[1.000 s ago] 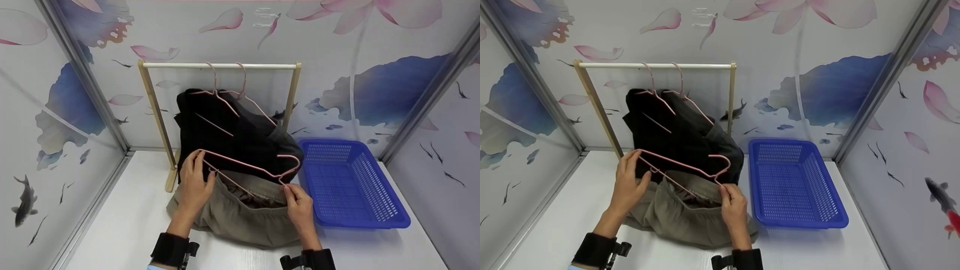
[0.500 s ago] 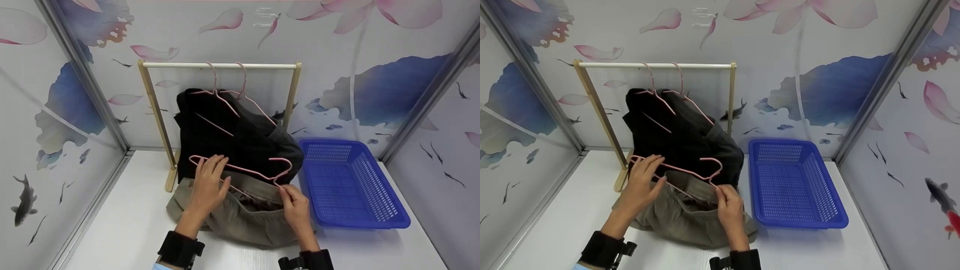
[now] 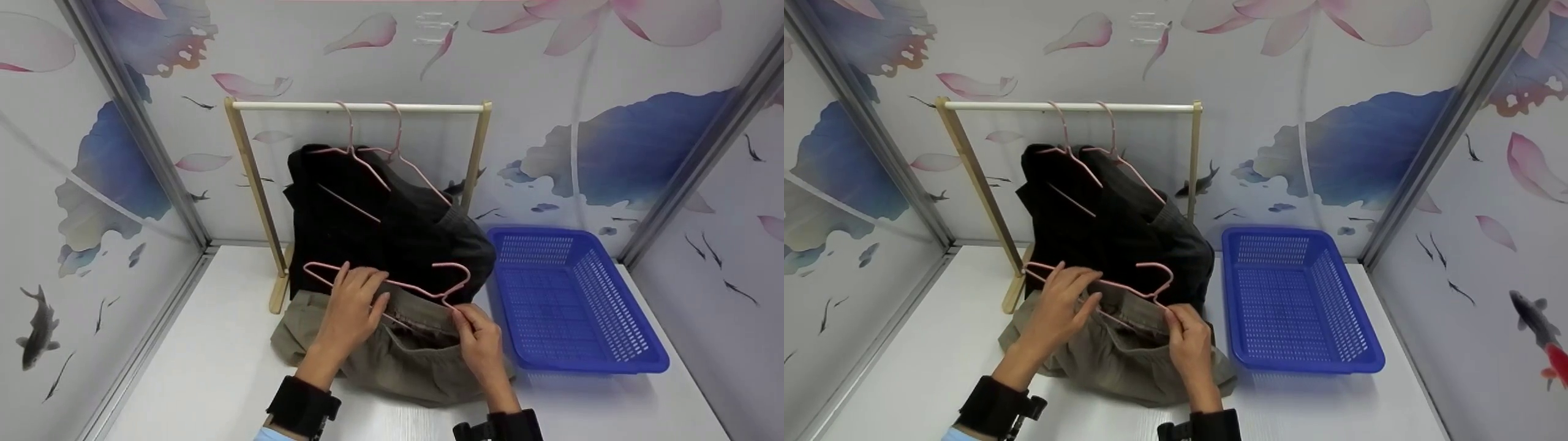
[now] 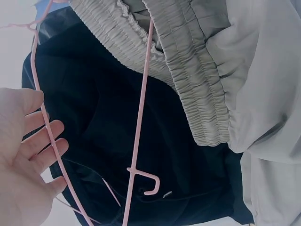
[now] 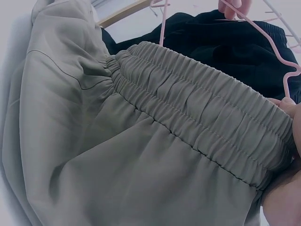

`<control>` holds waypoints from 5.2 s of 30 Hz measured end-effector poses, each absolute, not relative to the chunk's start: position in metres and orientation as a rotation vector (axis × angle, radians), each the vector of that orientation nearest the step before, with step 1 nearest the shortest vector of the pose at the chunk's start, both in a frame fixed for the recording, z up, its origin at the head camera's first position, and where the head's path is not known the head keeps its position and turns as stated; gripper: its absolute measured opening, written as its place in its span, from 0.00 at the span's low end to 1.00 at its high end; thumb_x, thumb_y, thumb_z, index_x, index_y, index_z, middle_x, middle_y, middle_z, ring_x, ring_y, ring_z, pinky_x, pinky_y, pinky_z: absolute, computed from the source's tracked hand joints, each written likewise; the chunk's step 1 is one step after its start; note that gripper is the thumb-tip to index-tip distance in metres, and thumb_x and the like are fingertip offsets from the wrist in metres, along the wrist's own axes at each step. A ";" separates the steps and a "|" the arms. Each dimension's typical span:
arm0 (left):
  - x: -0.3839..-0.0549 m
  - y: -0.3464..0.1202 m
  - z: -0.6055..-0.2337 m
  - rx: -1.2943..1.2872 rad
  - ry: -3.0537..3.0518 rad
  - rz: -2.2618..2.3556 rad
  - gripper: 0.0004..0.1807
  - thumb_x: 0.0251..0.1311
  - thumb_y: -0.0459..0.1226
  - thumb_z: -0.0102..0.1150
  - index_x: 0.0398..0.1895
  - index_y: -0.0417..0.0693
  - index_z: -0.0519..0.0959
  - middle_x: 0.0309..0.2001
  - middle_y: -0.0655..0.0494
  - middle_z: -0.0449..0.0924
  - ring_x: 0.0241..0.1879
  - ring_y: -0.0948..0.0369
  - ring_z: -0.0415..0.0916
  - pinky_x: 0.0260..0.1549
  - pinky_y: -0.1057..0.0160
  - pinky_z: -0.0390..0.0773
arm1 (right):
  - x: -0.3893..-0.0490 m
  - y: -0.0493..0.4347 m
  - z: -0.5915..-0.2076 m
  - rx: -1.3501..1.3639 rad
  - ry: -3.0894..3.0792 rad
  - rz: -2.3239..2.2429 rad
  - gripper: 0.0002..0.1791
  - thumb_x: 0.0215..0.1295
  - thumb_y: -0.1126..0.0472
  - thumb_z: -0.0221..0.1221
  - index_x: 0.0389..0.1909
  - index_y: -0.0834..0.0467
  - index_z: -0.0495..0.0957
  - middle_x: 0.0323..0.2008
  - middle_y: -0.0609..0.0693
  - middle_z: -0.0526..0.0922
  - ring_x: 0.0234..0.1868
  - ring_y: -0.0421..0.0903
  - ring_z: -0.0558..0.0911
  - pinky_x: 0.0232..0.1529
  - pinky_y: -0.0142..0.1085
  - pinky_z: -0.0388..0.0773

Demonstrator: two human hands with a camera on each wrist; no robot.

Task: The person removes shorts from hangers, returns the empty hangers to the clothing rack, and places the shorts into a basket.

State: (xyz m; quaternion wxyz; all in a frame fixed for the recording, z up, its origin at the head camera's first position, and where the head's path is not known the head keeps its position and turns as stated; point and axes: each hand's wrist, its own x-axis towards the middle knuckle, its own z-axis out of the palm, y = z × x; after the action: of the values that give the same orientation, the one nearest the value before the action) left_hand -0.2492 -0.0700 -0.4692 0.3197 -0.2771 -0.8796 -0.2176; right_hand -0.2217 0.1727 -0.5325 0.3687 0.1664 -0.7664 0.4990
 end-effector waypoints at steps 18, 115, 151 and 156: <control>-0.252 -0.065 -0.473 -0.637 -2.243 -0.610 0.05 0.65 0.40 0.69 0.36 0.49 0.88 0.34 0.56 0.80 0.38 0.54 0.77 0.50 0.47 0.74 | -0.224 0.172 -0.539 0.467 -1.940 1.249 0.13 0.59 0.84 0.61 0.30 0.64 0.84 0.27 0.55 0.83 0.27 0.47 0.77 0.33 0.25 0.71; -0.261 -0.113 -0.440 -0.489 -1.919 -0.862 0.04 0.56 0.32 0.72 0.32 0.43 0.86 0.31 0.51 0.77 0.36 0.51 0.72 0.54 0.40 0.65 | -0.212 0.208 -0.565 0.204 -2.053 1.411 0.11 0.70 0.79 0.55 0.45 0.69 0.85 0.45 0.65 0.85 0.48 0.35 0.80 0.51 0.18 0.70; -0.264 -0.113 -0.434 -0.455 -1.895 -0.891 0.03 0.62 0.32 0.69 0.37 0.41 0.86 0.39 0.48 0.81 0.47 0.48 0.78 0.70 0.30 0.54 | -0.197 0.222 -0.539 0.164 -2.139 2.003 0.20 0.82 0.64 0.48 0.33 0.73 0.81 0.35 0.54 0.88 0.31 0.41 0.83 0.33 0.32 0.82; -0.263 -0.114 -0.435 -0.466 -1.914 -0.870 0.09 0.62 0.33 0.69 0.44 0.41 0.86 0.45 0.47 0.83 0.53 0.46 0.77 0.71 0.29 0.51 | -0.196 0.222 -0.539 0.176 -2.118 1.980 0.20 0.82 0.65 0.47 0.32 0.74 0.79 0.34 0.52 0.87 0.31 0.40 0.84 0.34 0.31 0.82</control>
State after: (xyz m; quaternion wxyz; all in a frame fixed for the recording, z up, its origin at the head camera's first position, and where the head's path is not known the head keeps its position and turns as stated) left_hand -0.2629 -0.1136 -0.4350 0.4743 -0.1904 -0.7825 -0.3557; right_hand -0.1962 0.2224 -0.5391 0.1179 0.0602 -0.7241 0.6769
